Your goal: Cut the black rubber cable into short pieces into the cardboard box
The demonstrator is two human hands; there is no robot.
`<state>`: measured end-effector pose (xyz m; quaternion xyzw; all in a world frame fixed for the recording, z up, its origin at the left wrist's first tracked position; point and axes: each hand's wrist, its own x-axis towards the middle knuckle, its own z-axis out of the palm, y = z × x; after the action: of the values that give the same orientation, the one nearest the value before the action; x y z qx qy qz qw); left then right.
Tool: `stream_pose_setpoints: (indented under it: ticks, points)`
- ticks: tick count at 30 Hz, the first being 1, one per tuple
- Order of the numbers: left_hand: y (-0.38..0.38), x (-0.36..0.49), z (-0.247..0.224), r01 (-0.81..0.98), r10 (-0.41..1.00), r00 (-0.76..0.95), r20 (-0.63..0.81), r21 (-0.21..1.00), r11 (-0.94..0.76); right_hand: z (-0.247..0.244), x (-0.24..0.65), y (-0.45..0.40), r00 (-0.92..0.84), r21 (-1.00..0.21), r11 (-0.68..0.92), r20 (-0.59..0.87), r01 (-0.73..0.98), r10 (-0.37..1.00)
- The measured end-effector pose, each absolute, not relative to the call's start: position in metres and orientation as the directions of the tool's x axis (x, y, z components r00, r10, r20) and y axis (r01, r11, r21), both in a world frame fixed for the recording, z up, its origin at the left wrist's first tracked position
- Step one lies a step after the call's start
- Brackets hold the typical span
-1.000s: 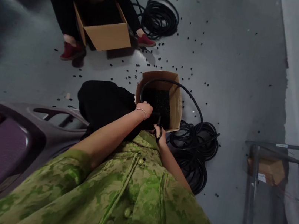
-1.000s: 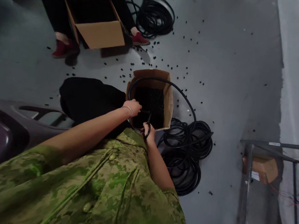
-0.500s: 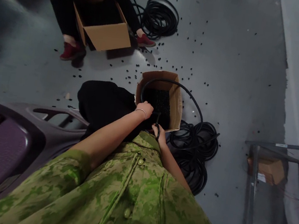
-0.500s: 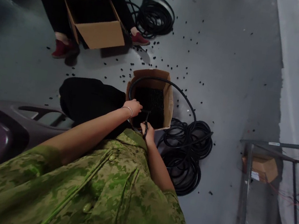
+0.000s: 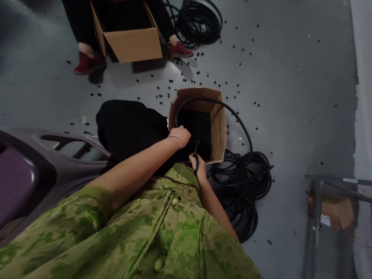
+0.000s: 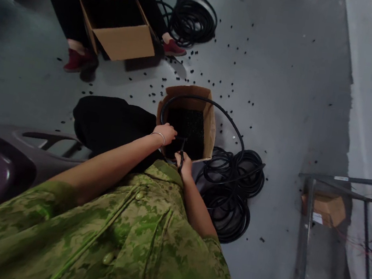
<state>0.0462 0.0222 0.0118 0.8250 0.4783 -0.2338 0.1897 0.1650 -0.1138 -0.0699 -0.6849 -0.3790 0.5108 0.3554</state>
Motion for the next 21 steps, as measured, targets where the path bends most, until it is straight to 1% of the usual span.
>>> stream_pose_setpoints:
  ticks: [7,13,21]
  points:
    - [0.0214,0.0461,0.0170,0.884,0.709,0.431,-0.558,0.104,-0.455,-0.0710,0.1651,-0.1155,0.184,-0.870,-0.475,-0.450,0.129,0.874]
    - [0.0196,0.0463,0.0190,0.889,0.718,0.435,-0.544,0.131,-0.439,-0.0704,0.1665,-0.1152,0.177,-0.871,-0.468,-0.442,0.148,0.879]
    - [0.0190,0.0468,0.0209,0.880,0.714,0.441,-0.543,0.108,-0.462,-0.0689,0.1672,-0.1156,0.174,-0.877,-0.461,-0.437,0.137,0.882]
